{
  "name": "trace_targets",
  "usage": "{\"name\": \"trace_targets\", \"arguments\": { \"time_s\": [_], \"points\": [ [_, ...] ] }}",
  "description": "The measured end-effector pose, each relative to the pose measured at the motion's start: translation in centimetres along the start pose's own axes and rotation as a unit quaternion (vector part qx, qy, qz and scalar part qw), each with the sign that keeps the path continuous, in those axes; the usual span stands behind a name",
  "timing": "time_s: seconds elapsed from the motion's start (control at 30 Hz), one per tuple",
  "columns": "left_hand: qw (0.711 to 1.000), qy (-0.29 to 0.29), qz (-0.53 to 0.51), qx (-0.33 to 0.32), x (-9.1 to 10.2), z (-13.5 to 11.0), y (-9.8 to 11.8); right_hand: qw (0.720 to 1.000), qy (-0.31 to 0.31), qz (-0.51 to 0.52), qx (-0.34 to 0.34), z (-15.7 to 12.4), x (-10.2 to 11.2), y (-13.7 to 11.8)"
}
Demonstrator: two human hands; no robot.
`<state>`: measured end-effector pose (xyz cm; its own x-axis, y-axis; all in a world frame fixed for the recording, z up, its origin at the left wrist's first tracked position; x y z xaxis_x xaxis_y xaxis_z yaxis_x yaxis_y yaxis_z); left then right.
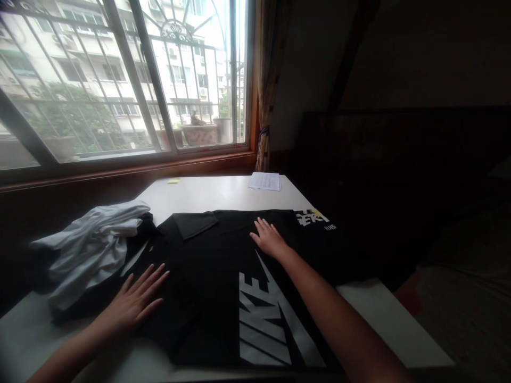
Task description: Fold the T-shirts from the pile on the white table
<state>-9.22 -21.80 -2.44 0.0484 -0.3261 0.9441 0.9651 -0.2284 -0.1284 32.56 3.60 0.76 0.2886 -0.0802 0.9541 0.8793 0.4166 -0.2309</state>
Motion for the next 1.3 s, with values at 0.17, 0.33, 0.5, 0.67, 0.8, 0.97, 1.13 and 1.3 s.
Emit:
{"name": "trace_targets", "arguments": {
  "time_s": [0.17, 0.33, 0.5, 0.67, 0.8, 0.97, 1.13, 1.3],
  "points": [
    [1.0, 0.002, 0.001, 0.002, 0.5, -0.9, 1.0, 0.999, -0.031, -0.019, -0.021, 3.0, -1.5, -0.8],
    [0.999, -0.018, -0.021, -0.017, 2.2, 0.4, 0.8, 0.999, -0.031, -0.023, -0.004, 3.7, -2.0, -0.1],
    [0.999, -0.01, -0.049, -0.008, 3.1, 8.1, -0.9, 0.999, -0.042, -0.023, -0.002, 3.6, -1.9, 0.0],
    [0.996, -0.036, -0.065, 0.041, 0.8, 18.2, -1.8, 0.999, -0.04, -0.024, 0.007, 3.6, -1.9, -0.1],
    [0.988, -0.085, -0.069, 0.113, -1.9, 23.2, -3.0, 0.999, -0.037, -0.026, 0.009, 3.6, -1.8, -0.1],
    [0.964, -0.105, -0.072, 0.232, -4.4, 24.4, -5.6, 0.999, -0.035, -0.019, 0.007, 3.5, -1.5, 0.0],
    [0.963, -0.098, -0.058, 0.244, -5.3, 24.1, -6.7, 0.999, -0.033, -0.023, -0.03, 3.4, -1.5, 1.2],
    [0.96, -0.101, -0.054, 0.254, -5.6, 24.0, -6.9, 0.996, -0.032, -0.052, -0.06, 4.4, -0.8, 3.5]
  ]
}}
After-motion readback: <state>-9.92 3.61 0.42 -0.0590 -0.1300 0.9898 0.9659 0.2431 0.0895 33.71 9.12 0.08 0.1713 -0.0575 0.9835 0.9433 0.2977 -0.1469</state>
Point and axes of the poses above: each hand's wrist, its own z-axis towards the middle knuckle, its own x-axis out of the back of the hand, y = z × x, the point moved 2 cm from there along z, towards the middle knuckle, and after that the axes turned 8 degrees about y, right-handed, at the moved point
